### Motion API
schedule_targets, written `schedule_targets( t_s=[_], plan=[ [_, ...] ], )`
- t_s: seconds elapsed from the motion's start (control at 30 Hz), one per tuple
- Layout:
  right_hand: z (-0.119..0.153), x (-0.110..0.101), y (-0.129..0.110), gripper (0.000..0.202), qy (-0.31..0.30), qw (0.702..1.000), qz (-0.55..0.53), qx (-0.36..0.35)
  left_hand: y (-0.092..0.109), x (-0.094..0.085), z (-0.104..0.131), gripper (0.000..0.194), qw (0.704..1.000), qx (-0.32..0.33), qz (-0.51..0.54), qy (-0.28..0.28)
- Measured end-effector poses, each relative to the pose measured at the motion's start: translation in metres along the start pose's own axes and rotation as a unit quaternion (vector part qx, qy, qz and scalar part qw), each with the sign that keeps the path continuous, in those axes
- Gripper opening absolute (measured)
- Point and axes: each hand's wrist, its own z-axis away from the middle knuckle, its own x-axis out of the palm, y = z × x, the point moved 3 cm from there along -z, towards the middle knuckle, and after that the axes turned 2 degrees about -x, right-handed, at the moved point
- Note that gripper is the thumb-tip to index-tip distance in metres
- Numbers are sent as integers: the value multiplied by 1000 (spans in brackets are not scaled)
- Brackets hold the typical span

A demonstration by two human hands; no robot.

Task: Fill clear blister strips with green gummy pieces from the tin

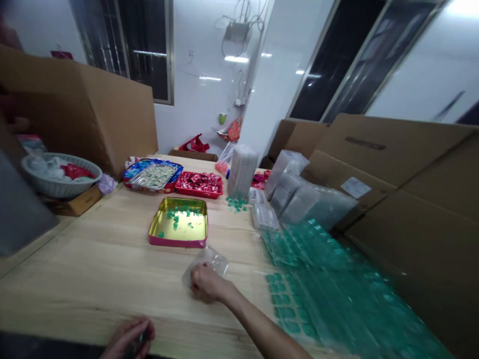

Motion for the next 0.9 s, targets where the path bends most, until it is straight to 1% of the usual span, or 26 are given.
schedule_targets(
  t_s=[0.1,0.17,0.23,0.33,0.47,0.6,0.73,0.9],
  plan=[
    [-9,5,-46,13,32,996,-61,-57,-2,-3,3,35,999,48,-4,2],
    [-18,4,-68,13,49,991,-95,-81,-4,-9,2,33,996,83,-17,4],
    [-30,2,-84,14,52,986,-119,-100,-7,-17,0,32,994,108,-23,18],
    [-49,2,-98,17,35,984,-127,-122,-9,-31,0,31,991,122,-16,46],
    [-65,5,-108,17,18,985,-114,-128,-6,-44,6,28,989,135,-10,56],
    [-67,6,-110,15,3,985,-130,-116,-3,-50,13,27,988,140,-9,70],
    [-68,7,-107,18,-11,982,-144,-123,0,-49,17,28,988,133,-27,74],
    [-75,15,-102,21,-21,976,-164,-144,2,-47,17,25,987,129,-47,87]
  ],
)
